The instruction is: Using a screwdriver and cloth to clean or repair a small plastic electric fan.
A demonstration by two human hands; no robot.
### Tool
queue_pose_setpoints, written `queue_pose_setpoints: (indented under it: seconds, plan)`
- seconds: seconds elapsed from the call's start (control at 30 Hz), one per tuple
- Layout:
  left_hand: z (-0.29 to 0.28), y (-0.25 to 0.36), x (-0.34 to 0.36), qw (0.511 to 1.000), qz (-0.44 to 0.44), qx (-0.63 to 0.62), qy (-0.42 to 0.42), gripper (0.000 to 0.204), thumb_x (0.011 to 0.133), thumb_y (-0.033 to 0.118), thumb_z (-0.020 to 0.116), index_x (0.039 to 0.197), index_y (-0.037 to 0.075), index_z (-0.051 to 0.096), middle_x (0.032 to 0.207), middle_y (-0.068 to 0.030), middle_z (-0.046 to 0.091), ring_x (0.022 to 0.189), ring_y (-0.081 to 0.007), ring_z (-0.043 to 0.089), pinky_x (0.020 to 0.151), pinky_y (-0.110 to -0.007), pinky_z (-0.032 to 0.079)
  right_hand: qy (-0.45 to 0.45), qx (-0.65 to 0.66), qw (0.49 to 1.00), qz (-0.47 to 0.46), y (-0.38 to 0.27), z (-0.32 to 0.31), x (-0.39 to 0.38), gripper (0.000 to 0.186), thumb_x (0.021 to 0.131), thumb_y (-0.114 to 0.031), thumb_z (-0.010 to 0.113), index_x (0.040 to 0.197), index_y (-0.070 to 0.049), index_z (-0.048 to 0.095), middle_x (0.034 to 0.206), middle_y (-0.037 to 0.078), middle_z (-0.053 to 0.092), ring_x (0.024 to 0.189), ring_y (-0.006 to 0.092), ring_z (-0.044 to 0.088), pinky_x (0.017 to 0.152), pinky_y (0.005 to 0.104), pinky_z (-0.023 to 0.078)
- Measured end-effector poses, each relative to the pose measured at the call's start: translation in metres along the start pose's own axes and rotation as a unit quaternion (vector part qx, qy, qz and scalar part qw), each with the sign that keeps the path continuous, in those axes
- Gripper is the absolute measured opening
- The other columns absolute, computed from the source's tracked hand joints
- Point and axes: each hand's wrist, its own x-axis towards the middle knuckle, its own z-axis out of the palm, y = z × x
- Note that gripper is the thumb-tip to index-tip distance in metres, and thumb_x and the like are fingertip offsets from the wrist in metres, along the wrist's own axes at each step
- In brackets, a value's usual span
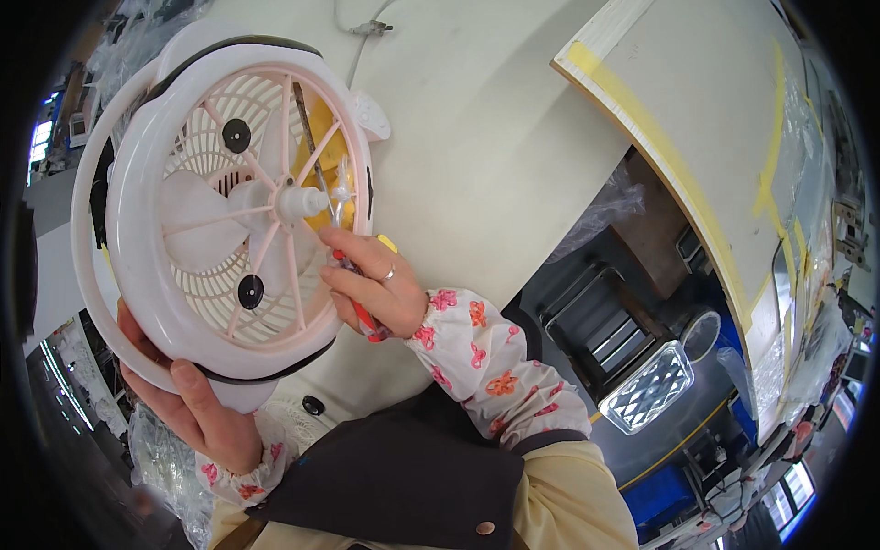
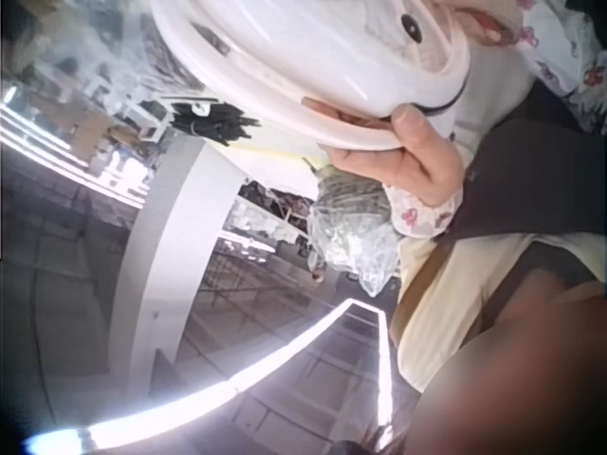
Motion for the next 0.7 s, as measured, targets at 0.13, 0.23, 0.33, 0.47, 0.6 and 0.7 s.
queue_pose_setpoints:
  seconds: [0.13,0.23,0.33,0.47,0.6,0.7]
  plan:
    - [0.002,-0.001,-0.001,1.000,-0.007,-0.023,0.019,0.049,0.086,0.020,0.039,0.126,-0.003,0.022,0.127,-0.0188,0.030,0.112,-0.0260,0.039,0.088,-0.035,0.038,-0.043,-0.057,0.993,-0.092,0.011,0.001,-0.003,0.040,0.060,0.010,0.059,0.098,0.004,0.050,0.110,0.024,0.046,0.060,0.0204,0.054,0.054,0.0279,0.043]
    - [-0.001,-0.002,0.002,1.000,0.000,0.001,-0.004,0.049,0.086,0.021,0.039,0.127,-0.002,0.022,0.127,-0.0180,0.030,0.112,-0.0259,0.039,0.086,-0.035,0.041,-0.014,-0.051,0.995,-0.079,-0.014,-0.006,-0.015,0.036,0.059,0.011,0.059,0.094,0.005,0.052,0.106,0.024,0.048,0.060,0.0207,0.054,0.052,0.0274,0.043]
    - [-0.003,-0.002,0.005,0.999,0.020,0.013,-0.031,0.049,0.086,0.021,0.039,0.126,-0.002,0.022,0.127,-0.0177,0.031,0.112,-0.0258,0.039,0.085,-0.034,0.042,-0.001,-0.026,0.999,-0.022,-0.043,-0.017,-0.025,0.031,0.061,0.010,0.056,0.091,0.004,0.053,0.103,0.025,0.049,0.063,0.0217,0.055,0.054,0.0281,0.044]
    - [0.002,-0.002,0.003,1.000,0.002,-0.007,0.006,0.048,0.087,0.021,0.039,0.126,-0.002,0.023,0.126,-0.0176,0.031,0.111,-0.0252,0.040,0.086,-0.034,0.041,-0.023,-0.049,0.995,0.089,-0.039,-0.030,-0.025,0.026,0.063,0.007,0.053,0.089,0.003,0.053,0.103,0.024,0.051,0.067,0.0217,0.057,0.059,0.0285,0.047]
    - [0.004,0.000,0.006,1.000,0.014,0.006,0.000,0.047,0.087,0.020,0.038,0.125,-0.003,0.024,0.125,-0.0175,0.033,0.111,-0.0242,0.041,0.088,-0.034,0.038,-0.039,-0.065,0.997,0.033,-0.011,-0.025,-0.012,0.030,0.062,0.008,0.056,0.092,0.003,0.052,0.105,0.022,0.050,0.063,0.0201,0.054,0.054,0.0274,0.045]
    - [0.005,0.000,0.006,1.000,0.006,-0.005,0.004,0.046,0.087,0.020,0.038,0.125,-0.003,0.025,0.125,-0.0175,0.033,0.110,-0.0239,0.041,0.088,-0.034,0.038,-0.047,-0.078,0.994,-0.061,0.014,-0.017,0.005,0.036,0.058,0.006,0.059,0.092,0.004,0.051,0.107,0.023,0.049,0.061,0.0203,0.053,0.052,0.0278,0.043]
